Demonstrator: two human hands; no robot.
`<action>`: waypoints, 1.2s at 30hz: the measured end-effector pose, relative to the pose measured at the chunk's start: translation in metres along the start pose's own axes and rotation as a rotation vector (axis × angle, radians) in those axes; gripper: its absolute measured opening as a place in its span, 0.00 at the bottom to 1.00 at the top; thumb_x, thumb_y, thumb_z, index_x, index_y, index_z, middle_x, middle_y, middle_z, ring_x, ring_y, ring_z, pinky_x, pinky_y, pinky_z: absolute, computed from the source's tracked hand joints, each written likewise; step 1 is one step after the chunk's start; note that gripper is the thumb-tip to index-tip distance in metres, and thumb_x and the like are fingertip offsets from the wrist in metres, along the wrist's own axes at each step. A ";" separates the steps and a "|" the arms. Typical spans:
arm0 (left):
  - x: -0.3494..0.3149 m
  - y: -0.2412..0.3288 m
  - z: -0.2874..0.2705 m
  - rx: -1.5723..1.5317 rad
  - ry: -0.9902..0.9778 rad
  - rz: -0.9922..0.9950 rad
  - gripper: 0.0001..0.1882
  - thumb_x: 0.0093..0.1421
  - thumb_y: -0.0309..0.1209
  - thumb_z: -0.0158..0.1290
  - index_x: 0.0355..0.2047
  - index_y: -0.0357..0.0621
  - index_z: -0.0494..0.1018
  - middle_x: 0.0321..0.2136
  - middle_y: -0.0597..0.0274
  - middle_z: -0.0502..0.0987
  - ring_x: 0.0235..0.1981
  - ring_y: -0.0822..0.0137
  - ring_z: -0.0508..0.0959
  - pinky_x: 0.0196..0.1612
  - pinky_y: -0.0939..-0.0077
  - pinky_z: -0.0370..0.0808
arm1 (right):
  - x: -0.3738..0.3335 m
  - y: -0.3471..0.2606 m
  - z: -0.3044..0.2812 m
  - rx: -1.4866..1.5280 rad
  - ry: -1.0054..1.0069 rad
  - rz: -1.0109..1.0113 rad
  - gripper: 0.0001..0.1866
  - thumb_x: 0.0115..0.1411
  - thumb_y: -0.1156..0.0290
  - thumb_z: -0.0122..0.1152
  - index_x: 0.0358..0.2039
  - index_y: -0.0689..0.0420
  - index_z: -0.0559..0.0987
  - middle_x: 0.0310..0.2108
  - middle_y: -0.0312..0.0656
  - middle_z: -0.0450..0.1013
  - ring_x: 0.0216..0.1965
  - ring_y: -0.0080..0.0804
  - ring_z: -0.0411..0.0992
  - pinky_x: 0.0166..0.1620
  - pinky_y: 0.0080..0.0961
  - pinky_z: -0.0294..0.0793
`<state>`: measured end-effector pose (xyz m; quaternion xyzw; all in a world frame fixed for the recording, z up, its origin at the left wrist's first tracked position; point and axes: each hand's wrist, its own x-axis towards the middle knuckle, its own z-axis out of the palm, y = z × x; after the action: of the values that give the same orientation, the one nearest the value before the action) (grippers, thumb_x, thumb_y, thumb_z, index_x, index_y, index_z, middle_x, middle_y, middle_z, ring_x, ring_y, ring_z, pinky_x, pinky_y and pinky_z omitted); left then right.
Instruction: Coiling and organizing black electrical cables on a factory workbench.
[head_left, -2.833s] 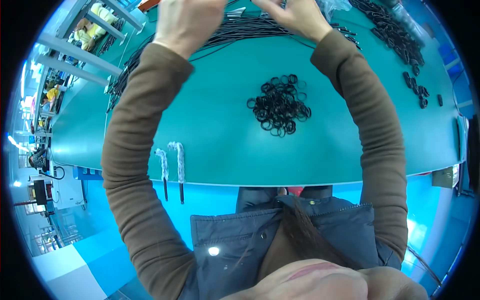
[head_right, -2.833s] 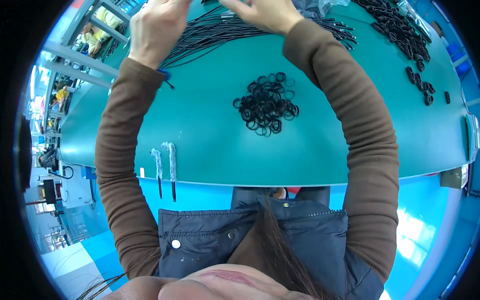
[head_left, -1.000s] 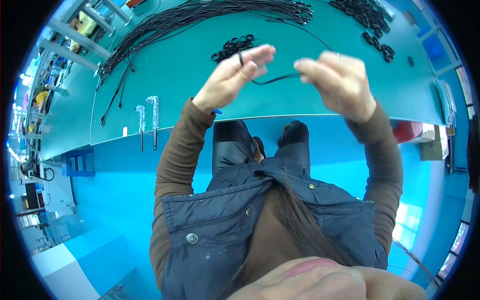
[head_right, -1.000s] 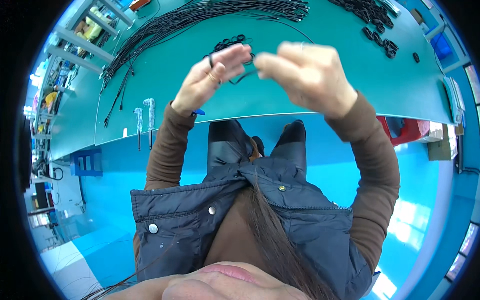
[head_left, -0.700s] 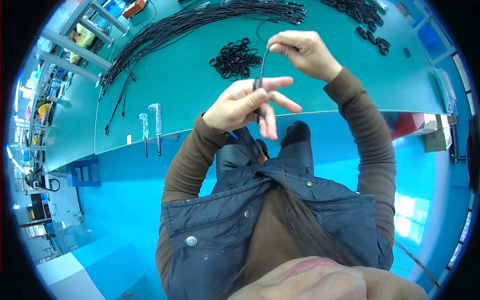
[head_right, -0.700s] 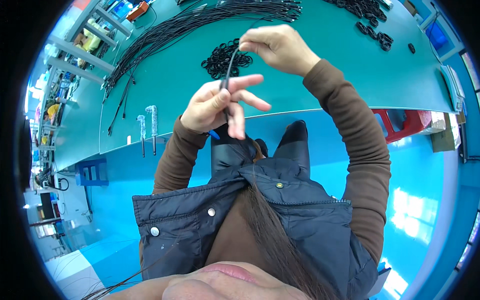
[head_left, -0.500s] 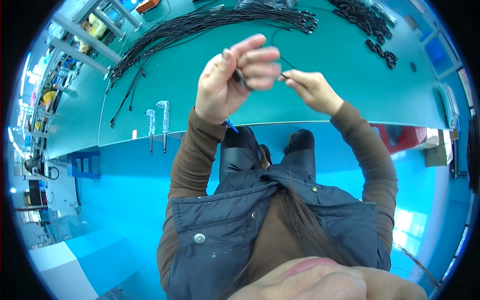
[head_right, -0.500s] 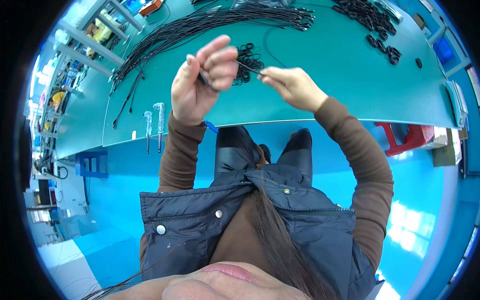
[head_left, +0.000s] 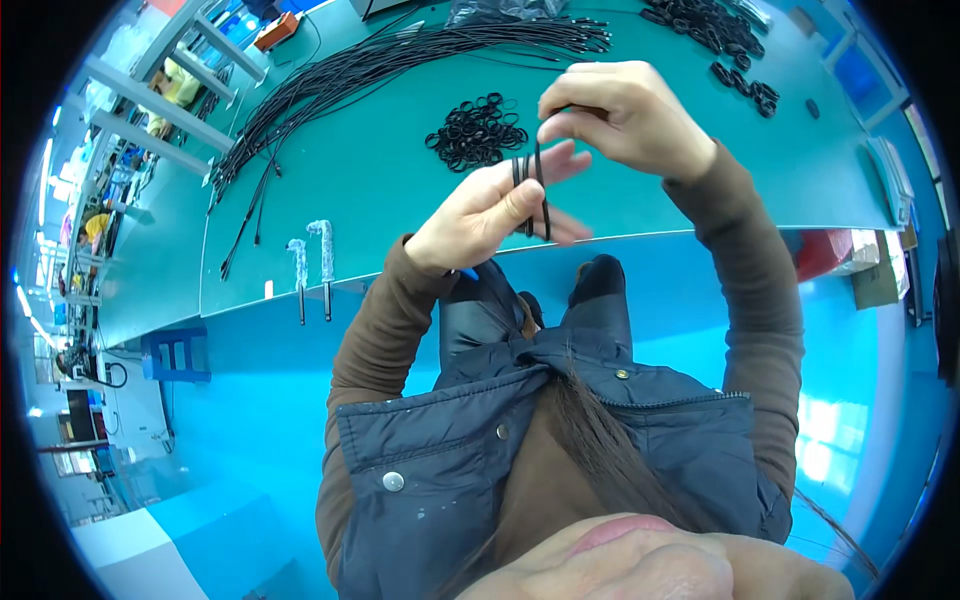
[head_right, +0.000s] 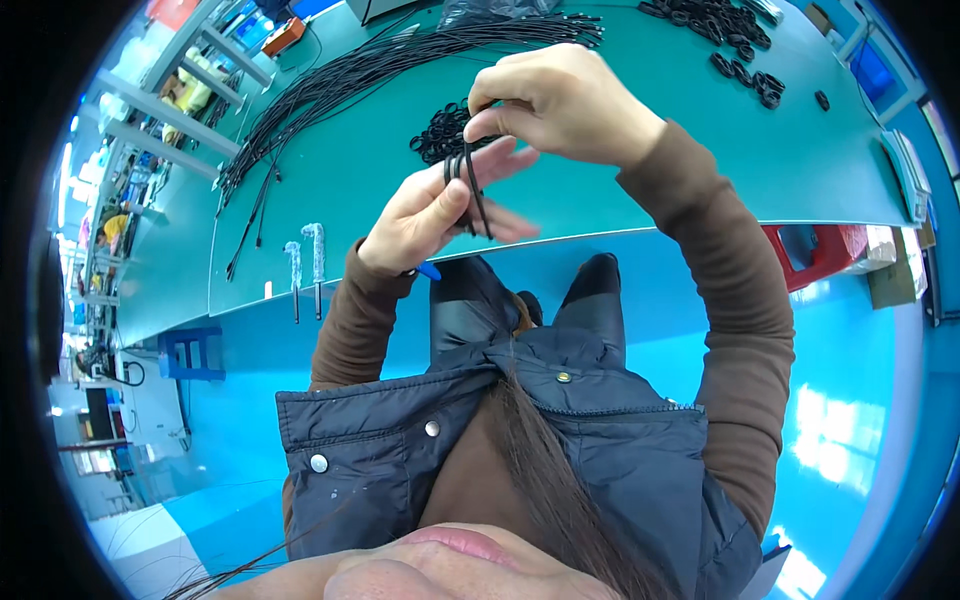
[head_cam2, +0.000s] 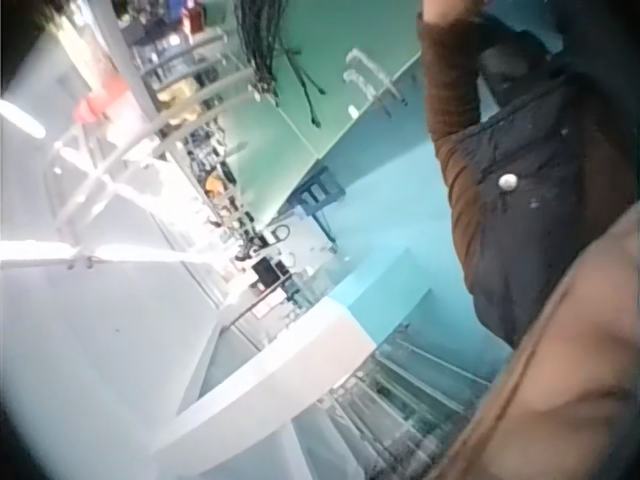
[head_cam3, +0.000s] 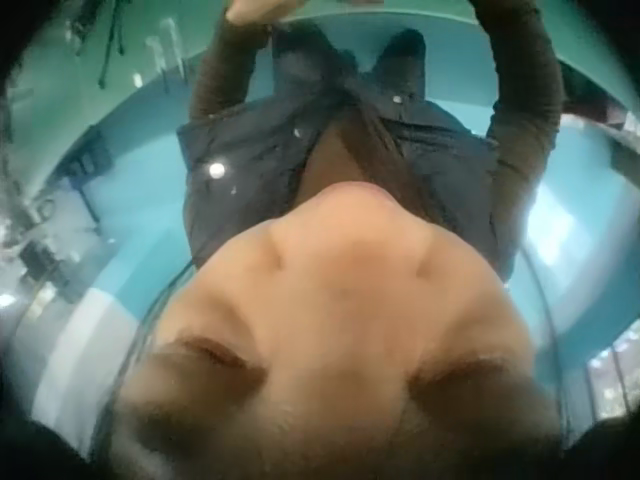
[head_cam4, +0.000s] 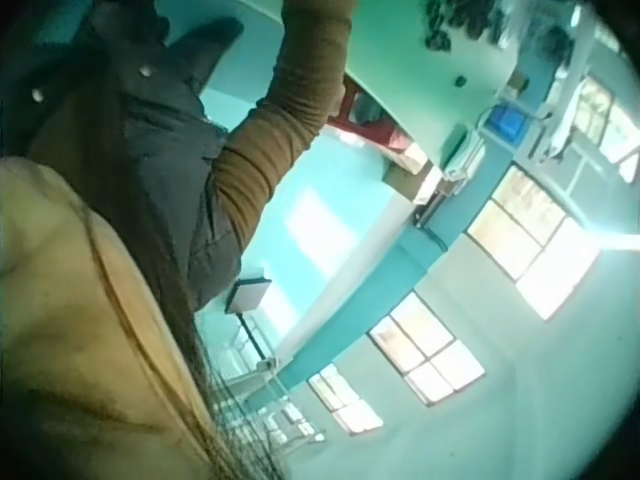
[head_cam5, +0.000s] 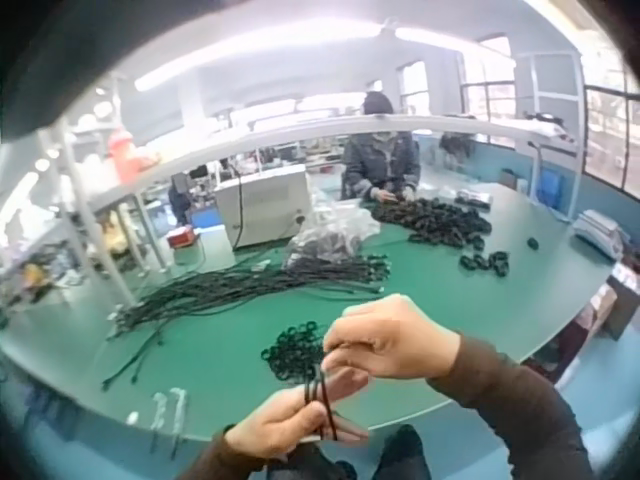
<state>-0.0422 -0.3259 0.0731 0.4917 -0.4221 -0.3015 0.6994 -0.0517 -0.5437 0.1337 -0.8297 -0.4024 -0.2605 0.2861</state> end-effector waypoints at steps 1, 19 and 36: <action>-0.001 0.004 0.002 -0.107 -0.054 -0.023 0.25 0.69 0.35 0.40 0.62 0.33 0.56 0.57 0.41 0.66 0.52 0.50 0.74 0.50 0.62 0.77 | -0.002 0.007 0.006 0.095 -0.021 0.074 0.01 0.56 0.76 0.60 0.29 0.59 0.78 0.19 0.35 0.69 0.16 0.23 0.61 0.20 0.20 0.61; -0.002 -0.016 -0.016 0.200 0.366 0.237 0.22 0.69 0.32 0.38 0.61 0.33 0.58 0.58 0.40 0.64 0.50 0.52 0.76 0.54 0.65 0.74 | -0.017 -0.047 -0.006 0.022 -0.180 0.070 0.04 0.54 0.76 0.61 0.31 0.60 0.77 0.21 0.40 0.72 0.16 0.31 0.64 0.21 0.24 0.63; -0.015 -0.006 -0.020 -0.793 0.155 0.372 0.23 0.70 0.35 0.37 0.59 0.29 0.58 0.40 0.49 0.79 0.47 0.51 0.78 0.48 0.66 0.78 | -0.084 -0.009 0.061 0.158 -0.184 0.508 0.12 0.64 0.69 0.51 0.46 0.55 0.75 0.23 0.40 0.75 0.15 0.31 0.67 0.21 0.26 0.66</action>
<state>-0.0309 -0.3069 0.0598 0.1225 -0.3012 -0.2713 0.9059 -0.0921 -0.5405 0.0375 -0.8993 -0.2247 -0.0718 0.3682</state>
